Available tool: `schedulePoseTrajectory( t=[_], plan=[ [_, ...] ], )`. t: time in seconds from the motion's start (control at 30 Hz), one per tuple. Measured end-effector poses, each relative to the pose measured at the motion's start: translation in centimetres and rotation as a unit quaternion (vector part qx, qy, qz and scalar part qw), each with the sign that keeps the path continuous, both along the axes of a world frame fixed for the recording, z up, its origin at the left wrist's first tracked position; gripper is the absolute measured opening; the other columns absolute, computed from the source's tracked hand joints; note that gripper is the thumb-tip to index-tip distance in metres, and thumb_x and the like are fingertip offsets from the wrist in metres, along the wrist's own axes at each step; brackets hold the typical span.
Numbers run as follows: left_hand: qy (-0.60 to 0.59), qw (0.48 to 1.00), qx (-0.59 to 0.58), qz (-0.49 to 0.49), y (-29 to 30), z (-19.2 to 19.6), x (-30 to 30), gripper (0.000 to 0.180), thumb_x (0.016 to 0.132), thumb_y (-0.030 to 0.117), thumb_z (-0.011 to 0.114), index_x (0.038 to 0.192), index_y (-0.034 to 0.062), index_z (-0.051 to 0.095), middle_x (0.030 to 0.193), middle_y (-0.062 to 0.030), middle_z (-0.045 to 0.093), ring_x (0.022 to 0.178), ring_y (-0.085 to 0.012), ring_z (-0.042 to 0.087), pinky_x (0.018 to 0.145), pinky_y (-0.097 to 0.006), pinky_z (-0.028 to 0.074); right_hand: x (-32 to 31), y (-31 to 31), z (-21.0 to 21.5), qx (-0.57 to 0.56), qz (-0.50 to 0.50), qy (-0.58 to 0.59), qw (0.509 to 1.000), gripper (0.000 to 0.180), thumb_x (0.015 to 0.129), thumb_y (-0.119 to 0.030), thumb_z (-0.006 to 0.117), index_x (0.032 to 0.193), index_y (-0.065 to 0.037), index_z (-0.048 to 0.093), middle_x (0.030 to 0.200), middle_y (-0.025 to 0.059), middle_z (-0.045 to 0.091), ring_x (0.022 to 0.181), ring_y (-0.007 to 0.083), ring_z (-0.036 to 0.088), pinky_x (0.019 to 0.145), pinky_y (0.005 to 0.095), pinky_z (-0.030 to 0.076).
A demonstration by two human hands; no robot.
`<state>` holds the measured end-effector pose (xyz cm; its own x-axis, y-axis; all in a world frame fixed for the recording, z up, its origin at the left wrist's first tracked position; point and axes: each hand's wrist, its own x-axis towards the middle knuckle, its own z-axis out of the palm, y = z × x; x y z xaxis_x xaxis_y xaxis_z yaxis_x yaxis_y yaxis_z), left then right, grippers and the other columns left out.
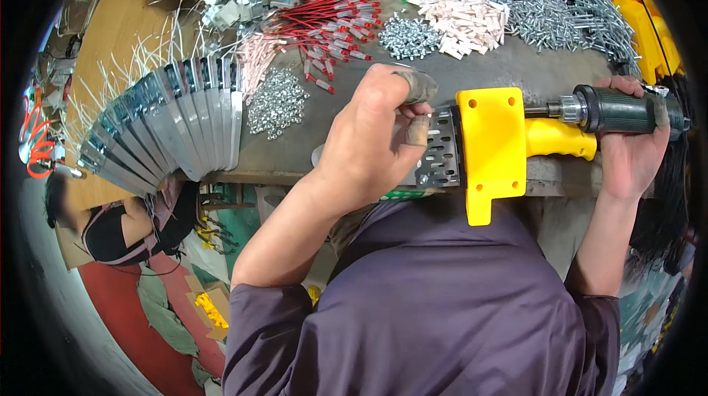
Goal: Assembling a yellow plastic tool housing with internal components and wiring using screwdrivers.
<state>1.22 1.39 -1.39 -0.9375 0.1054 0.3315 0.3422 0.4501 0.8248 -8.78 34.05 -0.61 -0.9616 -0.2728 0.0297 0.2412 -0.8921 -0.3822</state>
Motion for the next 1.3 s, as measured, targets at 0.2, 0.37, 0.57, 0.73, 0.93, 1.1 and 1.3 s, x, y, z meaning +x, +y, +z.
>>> schedulePoseTrajectory(
  t=[0.2, 0.37, 0.57, 0.73, 0.93, 1.1, 1.3],
  plan=[
    [0.053, 0.998, -0.038, -0.018, 0.6, -0.9, -0.5, 0.039, 0.071, -0.019, 0.058, 0.107, -0.0044, 0.051, 0.105, -0.0124, 0.049, 0.087, -0.0192, 0.063, 0.078, -0.030, 0.052, 0.4, -0.3, 0.1, -0.024, 0.002, -0.005, 1.000, 0.030, 0.086, -0.012, 0.061, 0.105, 0.003, 0.043, 0.103, 0.0118, 0.044, 0.107, 0.0247, 0.048, 0.116, 0.0487, 0.024],
    [0.065, 0.997, -0.030, -0.014, 0.8, -1.3, -0.5, 0.040, 0.071, -0.020, 0.057, 0.108, -0.0049, 0.051, 0.106, -0.0129, 0.048, 0.089, -0.0201, 0.064, 0.077, -0.029, 0.053, 0.6, -0.2, -0.1, -0.057, 0.019, 0.004, 0.998, 0.032, 0.083, -0.009, 0.062, 0.105, 0.003, 0.042, 0.103, 0.0115, 0.042, 0.109, 0.0248, 0.047, 0.117, 0.0493, 0.022],
    [0.075, 0.996, -0.038, -0.035, 0.7, -1.2, -0.3, 0.044, 0.071, -0.020, 0.059, 0.111, -0.0044, 0.050, 0.109, -0.0134, 0.047, 0.091, -0.0196, 0.063, 0.077, -0.029, 0.053, 0.7, -0.5, 0.0, -0.076, 0.028, -0.006, 0.997, 0.033, 0.083, -0.009, 0.062, 0.106, 0.003, 0.042, 0.104, 0.0114, 0.043, 0.109, 0.0249, 0.047, 0.117, 0.0501, 0.021],
    [0.080, 0.996, -0.029, -0.024, 0.4, -1.3, -0.4, 0.045, 0.069, -0.019, 0.063, 0.108, -0.0019, 0.051, 0.107, -0.0138, 0.050, 0.092, -0.0214, 0.061, 0.077, -0.030, 0.053, 0.7, -0.7, 0.3, -0.059, 0.024, 0.004, 0.998, 0.033, 0.084, -0.010, 0.062, 0.106, 0.003, 0.042, 0.104, 0.0114, 0.044, 0.109, 0.0248, 0.048, 0.118, 0.0503, 0.021],
    [0.102, 0.970, -0.219, 0.011, 0.6, 0.3, -0.7, 0.033, 0.071, -0.007, 0.065, 0.100, 0.0011, 0.052, 0.098, -0.0174, 0.055, 0.083, -0.0341, 0.059, 0.070, -0.036, 0.049, 0.8, -0.9, 0.5, -0.039, 0.004, 0.003, 0.999, 0.034, 0.084, -0.011, 0.063, 0.107, 0.003, 0.042, 0.102, 0.0113, 0.045, 0.108, 0.0247, 0.049, 0.117, 0.0494, 0.022],
    [0.083, 0.978, -0.189, -0.006, 0.6, 0.1, -0.6, 0.027, 0.072, -0.005, 0.064, 0.095, 0.0015, 0.051, 0.093, -0.0166, 0.057, 0.080, -0.0361, 0.058, 0.066, -0.038, 0.049, 0.7, -1.4, 0.6, -0.030, 0.007, 0.009, 0.999, 0.033, 0.084, -0.011, 0.062, 0.106, 0.003, 0.042, 0.100, 0.0106, 0.044, 0.107, 0.0240, 0.049, 0.117, 0.0489, 0.023],
    [0.090, 0.978, -0.188, -0.016, 1.1, -0.1, -0.6, 0.025, 0.075, -0.006, 0.062, 0.096, 0.0014, 0.051, 0.094, -0.0166, 0.058, 0.079, -0.0363, 0.059, 0.068, -0.039, 0.049, 1.0, -1.2, 0.5, -0.053, 0.013, 0.023, 0.998, 0.031, 0.086, -0.014, 0.061, 0.105, 0.003, 0.044, 0.099, 0.0106, 0.046, 0.106, 0.0242, 0.050, 0.115, 0.0492, 0.025]
  ],
)
